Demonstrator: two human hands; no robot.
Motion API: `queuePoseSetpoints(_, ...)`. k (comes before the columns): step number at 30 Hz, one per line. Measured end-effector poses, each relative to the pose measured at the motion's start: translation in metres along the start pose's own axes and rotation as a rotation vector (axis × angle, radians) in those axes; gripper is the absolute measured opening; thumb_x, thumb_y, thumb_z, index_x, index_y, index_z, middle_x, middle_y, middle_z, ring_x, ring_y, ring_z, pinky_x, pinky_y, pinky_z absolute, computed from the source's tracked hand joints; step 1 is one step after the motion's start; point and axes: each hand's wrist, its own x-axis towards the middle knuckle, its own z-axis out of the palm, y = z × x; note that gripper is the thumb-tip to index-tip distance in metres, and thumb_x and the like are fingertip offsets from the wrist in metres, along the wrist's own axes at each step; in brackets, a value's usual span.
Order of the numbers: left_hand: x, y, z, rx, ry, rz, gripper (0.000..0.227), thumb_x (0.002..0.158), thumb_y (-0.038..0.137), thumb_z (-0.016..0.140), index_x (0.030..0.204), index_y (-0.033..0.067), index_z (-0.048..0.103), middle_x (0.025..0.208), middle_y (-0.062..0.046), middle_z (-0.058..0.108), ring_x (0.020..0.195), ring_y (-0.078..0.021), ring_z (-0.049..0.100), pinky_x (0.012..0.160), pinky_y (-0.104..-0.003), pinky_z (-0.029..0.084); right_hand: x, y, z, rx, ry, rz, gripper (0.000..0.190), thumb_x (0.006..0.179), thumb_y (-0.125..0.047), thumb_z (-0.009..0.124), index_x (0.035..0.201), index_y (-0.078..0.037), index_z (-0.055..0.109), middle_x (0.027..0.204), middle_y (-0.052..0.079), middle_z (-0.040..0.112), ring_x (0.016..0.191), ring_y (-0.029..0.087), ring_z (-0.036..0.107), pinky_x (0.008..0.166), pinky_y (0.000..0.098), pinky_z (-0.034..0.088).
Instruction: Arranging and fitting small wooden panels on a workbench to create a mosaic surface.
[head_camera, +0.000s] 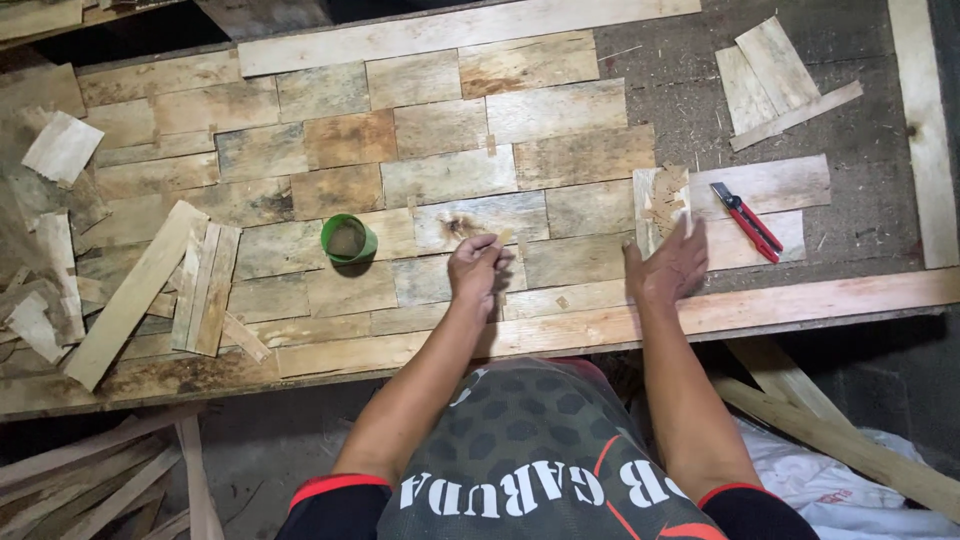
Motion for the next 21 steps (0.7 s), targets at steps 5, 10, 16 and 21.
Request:
queuePoseSetpoints(5,-0.01,0.003,0.037,0.046,-0.04,-0.142,0.016,0.095,0.005,0.065,0.111,0.0045,0.064,0.083,-0.009,0.073,0.061,-0.0118,0.063,0.048,-0.029,0.055,-0.001,-0.005,0.049,0.55,-0.286,-0.318,0.027,0.097,-0.018,0.073,0.122,-0.008,0.072,0.126,0.019,0.065,0.113,0.025,0.067,0.097,0.0379,0.062)
queuePoseSetpoints(10,0.01,-0.029,0.048,-0.002,-0.097,-0.04,0.016,0.096,0.004,0.069,0.111,0.0005,0.065,0.086,-0.009,0.074,0.067,-0.01,0.066,0.057,-0.024,0.056,0.002,-0.066,0.034,0.77,-0.611,-0.183,0.025,0.096,-0.017,0.073,0.117,-0.004,0.072,0.108,0.013,0.073,0.094,0.016,0.069,0.083,0.0284,0.059)
queuePoseSetpoints(16,0.015,-0.035,0.057,-0.014,-0.056,-0.045,0.017,0.095,0.007,0.07,0.11,0.0021,0.066,0.084,-0.007,0.071,0.063,-0.0102,0.062,0.053,-0.024,0.051,0.022,-0.07,0.06,0.817,-0.74,-0.161,0.02,0.095,-0.015,0.073,0.109,-0.001,0.071,0.096,0.006,0.074,0.085,0.012,0.069,0.075,0.0261,0.058)
queuePoseSetpoints(21,0.027,-0.047,0.059,-0.075,-0.065,0.056,0.017,0.095,0.005,0.071,0.11,0.0,0.066,0.091,-0.007,0.072,0.072,-0.0113,0.069,0.06,-0.024,0.055,0.041,-0.074,0.054,0.821,-0.8,-0.203,0.014,0.096,-0.012,0.071,0.104,-0.001,0.07,0.092,0.004,0.073,0.082,0.011,0.069,0.073,0.0261,0.058)
